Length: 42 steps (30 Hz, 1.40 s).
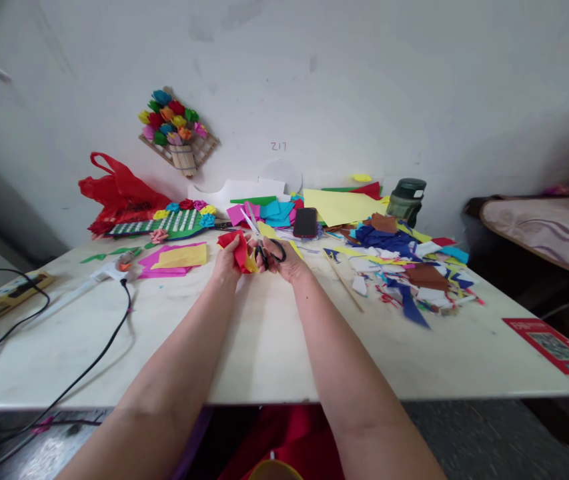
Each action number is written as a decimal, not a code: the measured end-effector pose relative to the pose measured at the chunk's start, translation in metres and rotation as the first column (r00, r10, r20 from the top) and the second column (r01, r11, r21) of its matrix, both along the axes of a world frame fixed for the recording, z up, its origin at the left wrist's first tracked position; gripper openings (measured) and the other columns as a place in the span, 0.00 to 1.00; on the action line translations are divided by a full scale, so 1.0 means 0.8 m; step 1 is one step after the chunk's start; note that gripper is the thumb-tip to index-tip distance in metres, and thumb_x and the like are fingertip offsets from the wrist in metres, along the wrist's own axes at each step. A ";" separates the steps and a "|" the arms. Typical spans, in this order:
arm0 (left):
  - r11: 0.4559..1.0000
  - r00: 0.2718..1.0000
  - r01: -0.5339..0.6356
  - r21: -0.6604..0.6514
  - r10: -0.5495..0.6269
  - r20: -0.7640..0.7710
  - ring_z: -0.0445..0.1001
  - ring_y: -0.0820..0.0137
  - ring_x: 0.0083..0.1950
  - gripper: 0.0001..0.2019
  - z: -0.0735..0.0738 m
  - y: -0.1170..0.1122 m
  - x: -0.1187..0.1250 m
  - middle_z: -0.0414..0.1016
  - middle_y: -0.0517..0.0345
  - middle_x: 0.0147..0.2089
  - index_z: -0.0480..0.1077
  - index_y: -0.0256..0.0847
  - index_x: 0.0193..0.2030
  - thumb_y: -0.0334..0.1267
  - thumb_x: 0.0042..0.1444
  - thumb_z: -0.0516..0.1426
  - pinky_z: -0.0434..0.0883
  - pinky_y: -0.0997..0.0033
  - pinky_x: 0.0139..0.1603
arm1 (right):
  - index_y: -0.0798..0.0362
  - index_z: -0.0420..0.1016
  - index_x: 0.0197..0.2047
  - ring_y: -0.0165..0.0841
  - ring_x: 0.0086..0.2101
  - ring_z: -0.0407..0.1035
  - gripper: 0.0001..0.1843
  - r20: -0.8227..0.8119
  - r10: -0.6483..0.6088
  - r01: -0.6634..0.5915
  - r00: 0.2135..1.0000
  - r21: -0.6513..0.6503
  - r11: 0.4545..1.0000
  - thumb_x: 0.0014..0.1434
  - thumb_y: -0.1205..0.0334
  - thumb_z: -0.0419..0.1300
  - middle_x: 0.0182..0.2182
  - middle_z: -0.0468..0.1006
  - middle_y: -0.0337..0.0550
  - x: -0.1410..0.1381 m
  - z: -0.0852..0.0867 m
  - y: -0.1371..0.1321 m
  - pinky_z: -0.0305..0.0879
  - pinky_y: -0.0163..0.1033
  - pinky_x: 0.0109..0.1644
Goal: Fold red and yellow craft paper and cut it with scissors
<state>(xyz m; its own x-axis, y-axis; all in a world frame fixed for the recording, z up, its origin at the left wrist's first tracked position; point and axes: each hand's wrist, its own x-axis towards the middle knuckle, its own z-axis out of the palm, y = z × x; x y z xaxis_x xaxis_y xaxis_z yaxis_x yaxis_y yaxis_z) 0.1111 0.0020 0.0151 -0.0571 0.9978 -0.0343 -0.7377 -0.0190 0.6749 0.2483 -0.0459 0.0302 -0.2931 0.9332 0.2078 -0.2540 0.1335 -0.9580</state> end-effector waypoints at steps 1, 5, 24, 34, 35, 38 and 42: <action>1.000 1.000 -0.022 -0.014 0.022 -0.001 0.74 0.72 0.29 0.05 0.001 0.001 -0.003 0.75 0.52 0.33 0.68 0.35 0.33 0.32 0.48 0.59 0.71 0.74 0.32 | 0.57 0.72 0.38 0.26 0.16 0.63 0.29 -0.016 -0.017 0.017 1.000 0.018 1.000 0.45 0.39 0.58 0.18 0.71 0.38 0.003 0.005 -0.002 0.51 0.29 0.14; 0.994 0.994 -0.102 -0.028 0.101 -0.041 0.69 0.77 0.22 0.04 0.008 0.002 -0.015 0.73 0.56 0.26 0.68 0.35 0.30 0.33 0.48 0.59 0.66 0.79 0.24 | 0.55 0.71 0.37 0.24 0.14 0.59 0.25 -0.051 -0.318 0.320 0.947 0.031 0.947 0.43 0.44 0.62 0.16 0.67 0.34 0.016 0.016 0.005 0.50 0.28 0.14; 0.999 0.987 0.009 -0.043 -0.016 -0.162 0.70 0.74 0.22 0.09 0.005 -0.002 -0.010 0.74 0.52 0.26 0.68 0.32 0.32 0.34 0.43 0.61 0.67 0.76 0.24 | 0.57 0.76 0.40 0.45 0.41 0.70 0.15 0.902 -0.419 0.375 -0.105 0.427 0.823 0.49 0.59 0.59 0.40 0.75 0.58 0.014 -0.004 0.020 0.63 0.42 0.38; 0.995 0.983 0.068 0.072 -0.055 -0.174 0.72 0.70 0.26 0.15 0.008 -0.015 0.008 0.74 0.55 0.26 0.69 0.35 0.31 0.36 0.36 0.65 0.70 0.71 0.31 | 0.53 0.72 0.25 0.33 0.29 0.67 0.22 0.632 -0.573 0.424 0.522 0.391 0.817 0.56 0.45 0.49 0.24 0.73 0.43 -0.005 -0.014 0.017 0.59 0.35 0.32; 0.994 0.981 0.076 0.076 -0.062 -0.182 0.72 0.70 0.25 0.15 0.007 -0.015 0.009 0.73 0.57 0.25 0.69 0.35 0.31 0.36 0.35 0.66 0.70 0.71 0.30 | 0.53 0.71 0.24 0.32 0.27 0.66 0.21 0.589 -0.538 0.413 0.603 0.346 0.842 0.54 0.45 0.51 0.22 0.72 0.41 -0.008 -0.017 0.020 0.58 0.34 0.30; 0.989 0.973 0.116 0.091 -0.095 -0.211 0.72 0.71 0.24 0.16 0.005 -0.014 0.013 0.73 0.58 0.25 0.69 0.35 0.30 0.37 0.33 0.67 0.70 0.70 0.30 | 0.52 0.69 0.22 0.29 0.24 0.63 0.16 0.552 -0.528 0.431 0.646 0.307 0.848 0.50 0.49 0.56 0.19 0.69 0.37 -0.012 -0.028 0.030 0.56 0.32 0.28; 0.983 0.952 0.147 0.108 -0.111 -0.287 0.74 0.67 0.28 0.18 0.002 -0.012 0.011 0.75 0.53 0.29 0.71 0.34 0.31 0.36 0.31 0.68 0.71 0.67 0.32 | 0.53 0.68 0.21 0.28 0.24 0.60 0.14 0.584 -0.644 0.544 0.494 0.371 0.753 0.51 0.53 0.55 0.19 0.67 0.36 -0.008 -0.033 0.037 0.54 0.32 0.28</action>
<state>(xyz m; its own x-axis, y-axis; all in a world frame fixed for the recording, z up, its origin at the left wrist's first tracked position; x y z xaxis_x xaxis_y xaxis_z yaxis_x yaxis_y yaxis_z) 0.1198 -0.0074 0.0169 0.0829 0.9923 0.0918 -0.5226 -0.0351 0.8518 0.2420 -0.0164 0.0042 0.2216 0.9195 0.3247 0.5976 0.1351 -0.7904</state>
